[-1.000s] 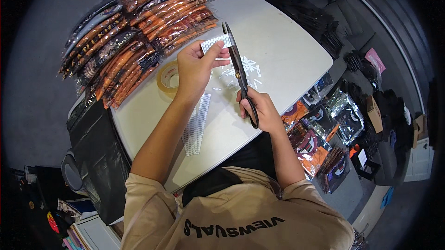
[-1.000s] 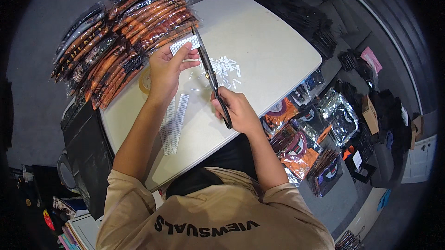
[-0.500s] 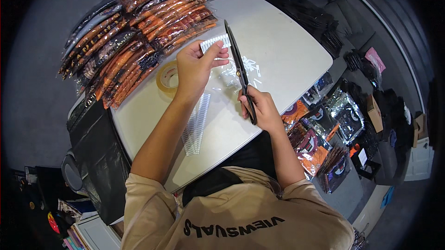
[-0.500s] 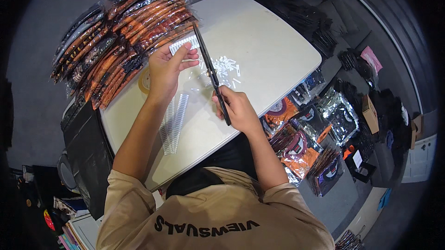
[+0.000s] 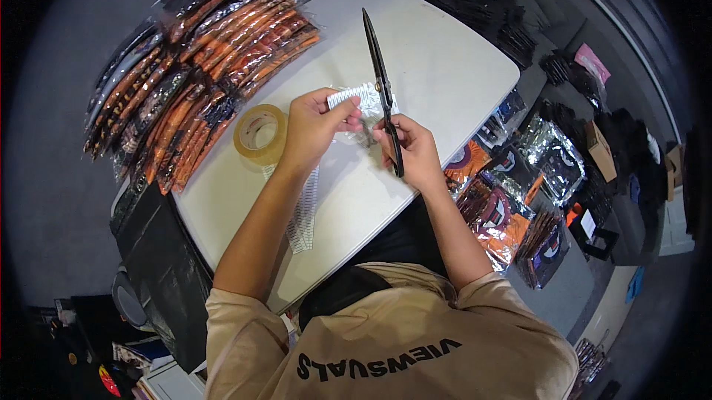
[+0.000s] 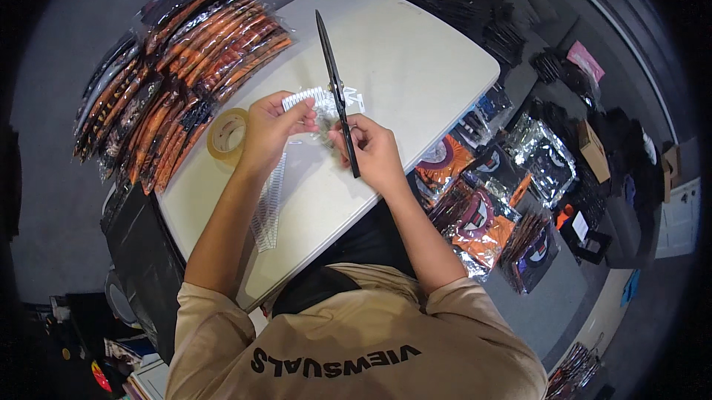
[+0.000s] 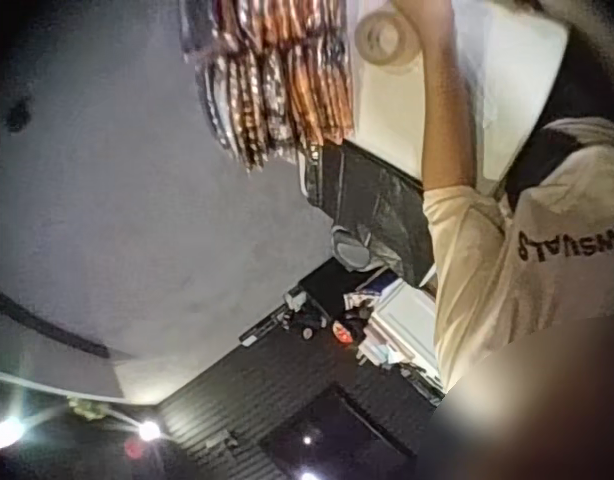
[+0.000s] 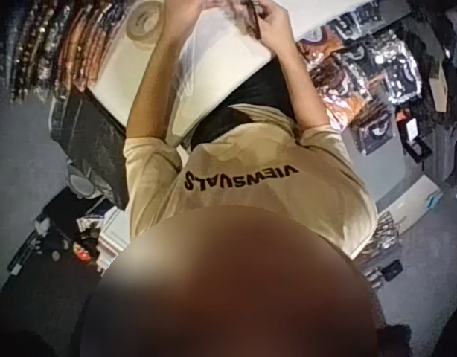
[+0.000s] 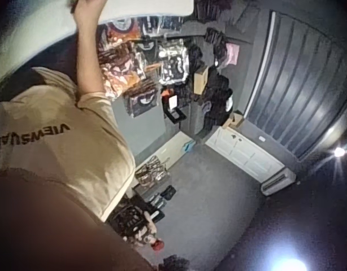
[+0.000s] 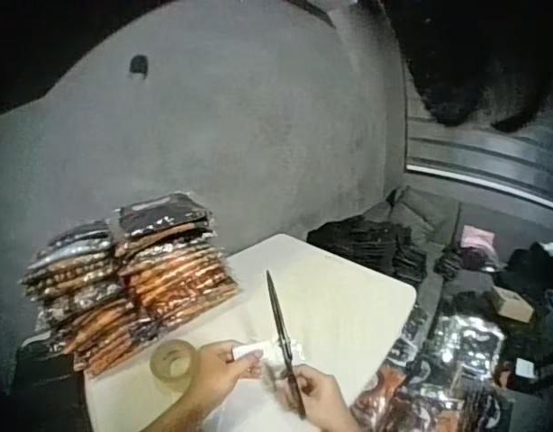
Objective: Cutting a white plastic strip or ribbon using scissors in a workspace.
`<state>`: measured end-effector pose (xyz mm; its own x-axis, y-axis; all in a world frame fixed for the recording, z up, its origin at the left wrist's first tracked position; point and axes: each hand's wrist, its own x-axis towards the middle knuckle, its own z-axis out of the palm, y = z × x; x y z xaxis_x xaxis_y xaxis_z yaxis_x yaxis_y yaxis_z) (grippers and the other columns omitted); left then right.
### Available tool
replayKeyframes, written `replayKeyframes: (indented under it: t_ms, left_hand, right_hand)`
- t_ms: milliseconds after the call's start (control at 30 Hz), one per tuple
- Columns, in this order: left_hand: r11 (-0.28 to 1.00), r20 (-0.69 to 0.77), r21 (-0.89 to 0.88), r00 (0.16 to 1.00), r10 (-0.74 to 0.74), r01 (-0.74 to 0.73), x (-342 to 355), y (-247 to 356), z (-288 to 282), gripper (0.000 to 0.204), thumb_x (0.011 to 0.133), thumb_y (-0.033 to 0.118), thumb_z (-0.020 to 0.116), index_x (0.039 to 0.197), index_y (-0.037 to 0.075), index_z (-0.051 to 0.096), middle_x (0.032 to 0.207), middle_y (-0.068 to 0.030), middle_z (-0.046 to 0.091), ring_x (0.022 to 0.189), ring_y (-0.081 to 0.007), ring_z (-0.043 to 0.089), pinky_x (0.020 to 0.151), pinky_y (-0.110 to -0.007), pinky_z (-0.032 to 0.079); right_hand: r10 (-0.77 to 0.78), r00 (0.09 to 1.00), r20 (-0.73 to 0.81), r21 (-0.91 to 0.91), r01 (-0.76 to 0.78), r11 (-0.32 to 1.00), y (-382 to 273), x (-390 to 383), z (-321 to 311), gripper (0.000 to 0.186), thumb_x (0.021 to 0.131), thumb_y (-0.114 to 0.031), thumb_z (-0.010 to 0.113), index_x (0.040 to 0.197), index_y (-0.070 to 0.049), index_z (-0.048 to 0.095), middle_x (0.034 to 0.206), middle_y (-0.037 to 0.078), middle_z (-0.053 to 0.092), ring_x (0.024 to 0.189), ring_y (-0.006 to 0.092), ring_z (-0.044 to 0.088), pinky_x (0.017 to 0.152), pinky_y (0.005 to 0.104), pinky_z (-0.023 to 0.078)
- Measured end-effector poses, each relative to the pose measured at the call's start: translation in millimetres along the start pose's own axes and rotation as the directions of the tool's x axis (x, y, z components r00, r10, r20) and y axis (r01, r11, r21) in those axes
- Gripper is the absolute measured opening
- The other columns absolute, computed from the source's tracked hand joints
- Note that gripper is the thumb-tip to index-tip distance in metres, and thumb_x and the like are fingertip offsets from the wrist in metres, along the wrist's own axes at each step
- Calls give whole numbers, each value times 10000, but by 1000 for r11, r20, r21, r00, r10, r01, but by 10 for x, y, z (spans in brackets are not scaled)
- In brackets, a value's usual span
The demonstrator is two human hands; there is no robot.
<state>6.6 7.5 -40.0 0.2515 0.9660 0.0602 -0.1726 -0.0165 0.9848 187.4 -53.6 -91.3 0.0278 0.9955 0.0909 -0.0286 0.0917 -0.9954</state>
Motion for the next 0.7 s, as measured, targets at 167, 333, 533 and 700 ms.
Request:
replayKeyframes:
  t_ms: [167,333,533,700]
  left_hand:
    - [994,133,53,986,-104,98,-50,-142,76,147,931,91,716,961,-50,691,838,-104,713,722,-141,688,694,-302,620]
    - [990,159,89,979,-127,114,-64,-216,97,146,930,100,717,944,-43,692,819,-100,712,702,-137,687,680,-287,612]
    - [986,158,105,976,-148,132,-44,-187,73,148,927,106,723,935,-38,694,815,-101,715,679,-130,682,666,-267,602]
    - [991,144,98,985,-100,87,-8,-93,5,134,929,98,722,919,-31,687,807,-97,710,671,-126,676,652,-265,598]
  right_hand:
    - [37,996,-75,111,-28,993,-18,24,17,197,942,-153,728,995,24,659,640,-1,600,551,67,588,516,239,476]
    - [15,999,-49,125,-9,992,27,32,-31,195,973,-131,668,1038,46,622,706,29,632,583,74,621,530,236,503]
    - [36,996,-81,179,-21,984,0,24,-24,193,982,-120,630,1057,57,612,695,46,635,594,86,640,536,251,525]
    - [-8,999,-43,82,11,997,-8,18,-16,199,988,-153,642,1024,40,610,677,43,634,584,96,641,538,256,526]
